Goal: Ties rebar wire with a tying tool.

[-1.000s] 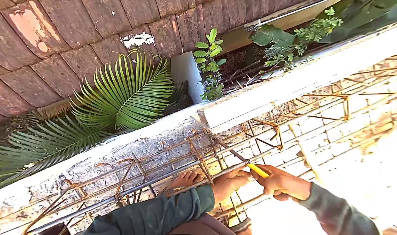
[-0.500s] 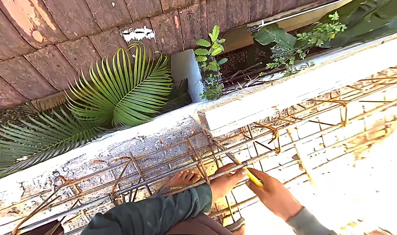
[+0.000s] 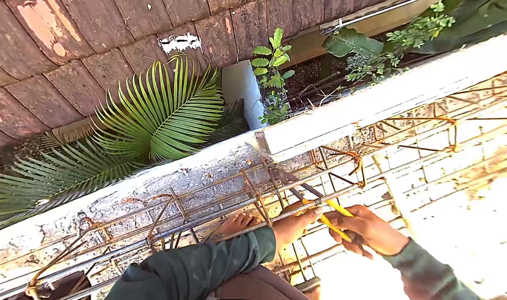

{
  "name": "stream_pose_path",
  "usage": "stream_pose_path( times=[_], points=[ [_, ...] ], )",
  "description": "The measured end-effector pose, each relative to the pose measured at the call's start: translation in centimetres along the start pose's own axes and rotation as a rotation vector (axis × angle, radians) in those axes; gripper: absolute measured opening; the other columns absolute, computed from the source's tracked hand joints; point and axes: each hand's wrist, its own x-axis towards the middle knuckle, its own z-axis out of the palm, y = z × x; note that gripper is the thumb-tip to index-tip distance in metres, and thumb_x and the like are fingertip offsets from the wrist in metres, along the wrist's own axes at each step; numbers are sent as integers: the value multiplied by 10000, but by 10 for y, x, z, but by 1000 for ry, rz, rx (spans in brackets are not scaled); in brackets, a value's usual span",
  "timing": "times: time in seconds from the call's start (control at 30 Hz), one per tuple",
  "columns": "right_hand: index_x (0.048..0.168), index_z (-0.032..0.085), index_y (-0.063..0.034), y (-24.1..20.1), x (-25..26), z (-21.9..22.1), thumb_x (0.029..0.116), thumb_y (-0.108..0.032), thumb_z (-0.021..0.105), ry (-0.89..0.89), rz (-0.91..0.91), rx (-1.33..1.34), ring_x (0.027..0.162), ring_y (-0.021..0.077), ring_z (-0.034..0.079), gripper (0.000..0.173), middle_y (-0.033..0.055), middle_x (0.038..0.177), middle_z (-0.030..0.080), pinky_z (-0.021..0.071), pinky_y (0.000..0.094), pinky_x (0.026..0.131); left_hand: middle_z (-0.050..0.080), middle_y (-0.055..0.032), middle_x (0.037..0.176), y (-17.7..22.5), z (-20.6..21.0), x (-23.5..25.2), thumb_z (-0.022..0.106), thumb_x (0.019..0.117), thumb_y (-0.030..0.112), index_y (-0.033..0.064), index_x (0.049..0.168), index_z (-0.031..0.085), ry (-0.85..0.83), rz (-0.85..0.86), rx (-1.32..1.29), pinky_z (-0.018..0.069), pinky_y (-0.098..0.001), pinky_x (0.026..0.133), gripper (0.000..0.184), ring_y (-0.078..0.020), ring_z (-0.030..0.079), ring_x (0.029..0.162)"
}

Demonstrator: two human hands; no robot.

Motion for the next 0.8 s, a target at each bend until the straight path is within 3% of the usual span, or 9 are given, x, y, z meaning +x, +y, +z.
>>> stream_pose_path(
  times=[0.03, 0.13, 0.23, 0.33, 0.4, 0.57, 0.8],
  points=[
    [1081, 732, -71, 13, 1, 11, 915, -222, 525, 11, -12, 57, 395, 64, 531, 305, -15, 658, 676, 437, 222, 343, 632, -126, 1285, -4, 0, 0, 473, 1094, 344, 23, 1415, 531, 6, -11, -5, 527, -354, 939, 457, -160, 630, 1111],
    [1064, 713, -46, 37, 6, 30, 935, -249, 511, 11, -46, 199, 428, 101, 592, 313, 33, 684, 705, 491, 256, 374, 663, -54, 1062, -13, 0, 5, 444, 1106, 311, 24, 1227, 621, 59, -12, 0, 530, -278, 778, 358, -91, 629, 895],
    [1037, 672, -45, 30, 3, 28, 994, -216, 530, 191, -103, 33, 564, 136, 681, 226, 42, 796, 734, 589, 297, 515, 665, -48, 1030, -10, -2, 5, 442, 1109, 284, 17, 1192, 638, 87, -48, 10, 516, -279, 776, 342, -90, 621, 884],
    [897, 663, -89, 27, 1, 25, 933, -292, 615, 520, -235, -278, 494, 40, 495, 212, -59, 659, 569, 435, 254, 467, 641, -35, 973, -13, -1, 9, 453, 1109, 263, 12, 1167, 629, 118, -93, -36, 501, -227, 659, 312, -64, 594, 748],
    [844, 664, -109, 26, -1, 28, 906, -325, 627, 631, -305, -357, 506, 6, 446, 228, -91, 624, 514, 381, 237, 483, 622, -38, 916, -13, 1, 10, 464, 1106, 235, 0, 1177, 609, 137, -114, -107, 515, -212, 613, 285, -65, 596, 676],
    [876, 689, -99, 20, -4, 42, 913, -276, 642, 704, -349, -319, 530, -22, 456, 186, -100, 637, 531, 383, 196, 505, 631, -73, 963, -7, 4, 5, 416, 1112, 160, -22, 1332, 523, 112, -59, -257, 564, -240, 673, 304, -98, 638, 704],
    [905, 704, -81, 17, -5, 48, 912, -265, 644, 762, -404, -364, 547, -22, 489, 194, -82, 651, 565, 413, 197, 520, 648, -89, 930, -6, 8, 12, 425, 1102, 108, -41, 1223, 557, 142, 13, -293, 594, -264, 684, 233, -120, 660, 687]
  ],
)
